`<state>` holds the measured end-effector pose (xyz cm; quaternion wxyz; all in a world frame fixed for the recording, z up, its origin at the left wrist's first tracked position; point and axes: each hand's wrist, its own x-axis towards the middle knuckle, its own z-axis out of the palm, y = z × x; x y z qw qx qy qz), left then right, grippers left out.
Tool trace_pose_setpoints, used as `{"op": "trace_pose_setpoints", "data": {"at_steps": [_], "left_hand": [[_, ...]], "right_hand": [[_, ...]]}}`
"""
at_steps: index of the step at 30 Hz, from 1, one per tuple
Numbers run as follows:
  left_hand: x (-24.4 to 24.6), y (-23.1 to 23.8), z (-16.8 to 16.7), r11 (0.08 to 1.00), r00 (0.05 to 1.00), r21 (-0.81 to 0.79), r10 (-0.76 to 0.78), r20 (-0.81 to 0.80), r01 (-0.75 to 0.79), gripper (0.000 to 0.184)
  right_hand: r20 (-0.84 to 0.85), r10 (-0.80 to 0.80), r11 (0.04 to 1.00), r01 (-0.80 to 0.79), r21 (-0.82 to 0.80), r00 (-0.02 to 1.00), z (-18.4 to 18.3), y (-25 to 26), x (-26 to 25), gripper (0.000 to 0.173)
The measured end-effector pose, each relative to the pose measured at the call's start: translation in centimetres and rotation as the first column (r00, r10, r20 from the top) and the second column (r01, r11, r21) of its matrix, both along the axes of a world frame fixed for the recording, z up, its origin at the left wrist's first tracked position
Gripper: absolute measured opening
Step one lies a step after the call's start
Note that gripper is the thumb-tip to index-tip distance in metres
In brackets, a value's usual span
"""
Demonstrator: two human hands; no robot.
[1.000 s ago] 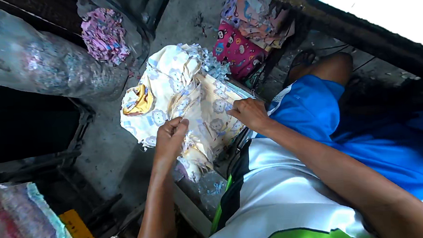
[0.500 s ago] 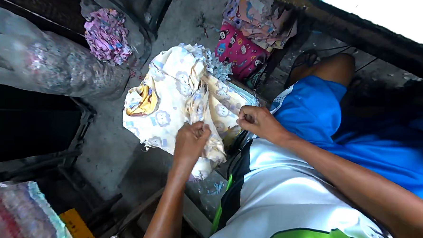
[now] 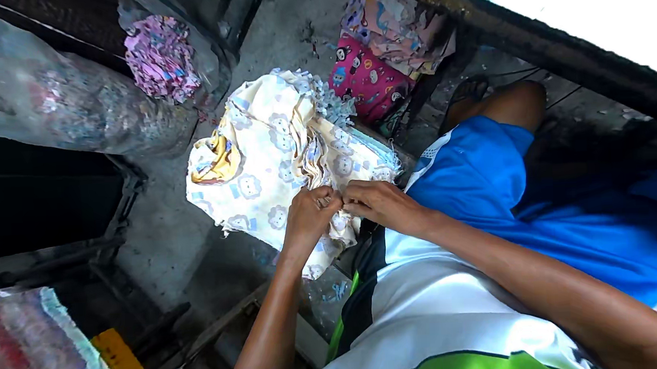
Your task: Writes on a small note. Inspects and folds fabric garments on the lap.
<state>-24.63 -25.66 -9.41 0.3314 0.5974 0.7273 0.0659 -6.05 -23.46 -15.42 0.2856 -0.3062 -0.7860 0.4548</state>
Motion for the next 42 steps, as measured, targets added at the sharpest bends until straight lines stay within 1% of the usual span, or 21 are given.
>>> {"op": "trace_pose_setpoints", "data": {"at_steps": [1,3,6,9,11,14,16,17,19,22,23,25,26,27,28,31,34,36,38,40,42], "left_hand": [[-0.3,-0.1,0.3,1.000,1.000,0.008,0.003,0.006,-0.003,0.019],[-0.9,-0.3,1.2,1.000,1.000,0.016,0.027,-0.006,-0.027,0.019],[-1.3,-0.6,2.5,0.998,0.998,-0.019,0.057,-0.040,-0.058,0.015],[-1.2,-0.8,2.7,0.998,0.997,-0.041,0.038,-0.063,-0.040,0.013],[-1.0,-0.7,2.4,0.999,0.998,-0.039,0.011,-0.070,-0.014,0.012],[-0.6,-0.7,1.9,0.998,0.995,-0.060,-0.036,-0.096,0.031,0.014],[-0.3,-0.7,1.5,0.995,0.991,-0.088,-0.052,-0.125,0.041,0.017],[-0.1,-0.7,1.3,0.994,0.988,-0.096,-0.060,-0.140,0.047,0.018],[0.4,-0.7,0.7,0.994,0.986,-0.093,-0.072,-0.153,0.059,0.019],[1.2,-0.4,0.0,0.994,0.990,-0.084,-0.075,-0.118,0.065,0.020],[1.4,-0.4,-0.2,0.996,0.992,-0.073,-0.068,-0.102,0.061,0.023],[1.8,-0.3,-0.4,0.999,0.995,-0.044,-0.026,-0.099,0.022,0.040],[1.9,-0.3,-0.5,0.999,0.995,-0.039,-0.002,-0.104,-0.002,0.048],[2.0,-0.3,-0.7,0.999,0.995,-0.031,0.011,-0.103,-0.014,0.051],[1.9,-0.3,-0.9,1.000,0.996,-0.021,0.011,-0.091,-0.013,0.048],[1.1,-0.2,-1.4,1.000,0.999,0.022,-0.013,-0.035,0.014,0.030],[0.3,-0.2,-0.3,1.000,1.000,0.010,-0.008,-0.021,0.008,0.029],[-0.3,-0.4,0.7,1.000,1.000,0.016,0.019,-0.019,-0.018,0.027],[-0.6,-0.6,1.9,0.998,0.998,-0.005,0.056,-0.022,-0.056,0.024],[-0.6,-0.7,2.6,0.997,0.996,-0.027,0.072,-0.045,-0.073,0.020],[-0.4,-0.8,2.6,0.996,0.996,-0.048,0.074,-0.054,-0.077,0.020]], "right_hand": [[0.024,0.004,0.999,-0.003,-0.039,1.000,-0.3,0.6,0.4,0.014],[0.103,-0.051,0.997,0.057,-0.058,0.993,-1.6,2.0,1.1,0.020],[0.338,-0.142,0.983,0.172,-0.059,0.930,-3.0,3.7,1.2,0.020],[0.528,-0.136,0.976,0.204,-0.072,0.839,-3.3,3.9,0.4,0.029],[0.569,-0.103,0.972,0.204,-0.117,0.816,-3.2,3.7,0.0,0.031],[0.524,-0.053,0.941,0.218,-0.259,0.850,-3.0,3.5,0.7,0.024],[0.422,-0.093,0.909,0.250,-0.334,0.902,-2.9,3.2,1.6,0.024],[0.352,-0.126,0.905,0.253,-0.342,0.927,-2.9,2.8,2.1,0.023],[0.197,-0.173,0.926,0.227,-0.302,0.965,-2.1,1.7,2.4,0.018],[0.017,-0.140,0.970,0.141,-0.196,0.990,-0.1,0.0,1.5,0.012],[-0.007,-0.130,0.980,0.127,-0.154,0.991,0.3,-0.4,1.0,0.011],[-0.025,-0.124,0.989,0.122,-0.080,0.992,0.5,-0.8,0.4,0.009],[-0.023,-0.118,0.991,0.116,-0.061,0.993,0.4,-0.8,0.3,0.008],[-0.019,-0.110,0.993,0.109,-0.050,0.994,0.3,-0.8,0.4,0.008],[-0.012,-0.103,0.994,0.103,-0.045,0.995,0.1,-0.8,0.4,0.007],[0.000,-0.062,0.996,0.062,-0.071,0.998,-0.5,-0.5,0.8,0.010],[0.048,-0.085,0.991,0.089,-0.100,0.995,-1.0,0.7,1.4,0.021],[0.127,-0.152,0.978,0.168,-0.125,0.980,-2.1,1.9,2.0,0.022],[0.249,-0.199,0.958,0.242,-0.154,0.948,-3.0,3.2,2.2,0.020],[0.376,-0.205,0.947,0.280,-0.156,0.904,-3.7,3.9,2.1,0.023],[0.473,-0.167,0.945,0.278,-0.173,0.865,-3.7,4.0,1.8,0.028]]}}
